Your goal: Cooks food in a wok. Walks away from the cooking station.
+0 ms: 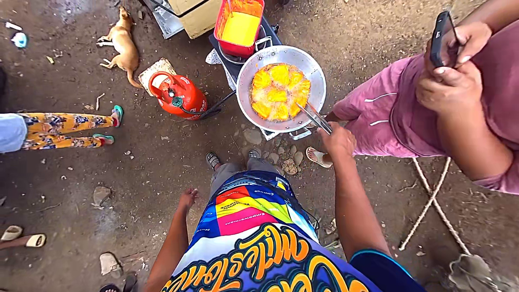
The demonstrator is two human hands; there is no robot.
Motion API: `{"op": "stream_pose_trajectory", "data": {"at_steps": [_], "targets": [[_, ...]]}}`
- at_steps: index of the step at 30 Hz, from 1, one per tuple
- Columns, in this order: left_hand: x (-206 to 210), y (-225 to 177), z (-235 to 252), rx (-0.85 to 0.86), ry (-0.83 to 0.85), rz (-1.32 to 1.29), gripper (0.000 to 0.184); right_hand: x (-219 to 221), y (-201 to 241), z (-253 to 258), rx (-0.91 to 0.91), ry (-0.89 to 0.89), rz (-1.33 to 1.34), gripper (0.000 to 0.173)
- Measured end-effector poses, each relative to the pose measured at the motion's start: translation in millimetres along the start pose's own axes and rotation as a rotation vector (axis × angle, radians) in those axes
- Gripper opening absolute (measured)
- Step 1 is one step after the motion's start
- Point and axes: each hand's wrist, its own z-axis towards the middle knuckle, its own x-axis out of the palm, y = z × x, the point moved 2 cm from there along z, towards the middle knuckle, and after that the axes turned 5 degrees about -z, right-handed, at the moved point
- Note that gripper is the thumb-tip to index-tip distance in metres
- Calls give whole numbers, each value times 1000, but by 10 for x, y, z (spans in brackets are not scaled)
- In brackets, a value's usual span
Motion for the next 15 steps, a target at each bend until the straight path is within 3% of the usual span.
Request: {"op": "stream_pose_trajectory", "data": {"at_steps": [7,15], "targets": [[-169,-90,238,43,-32,-60,38,47,69,108,78,9,-27,45],[46,-57,202,35,15,-33,37,214,-54,183,82,34,70,42]]}}
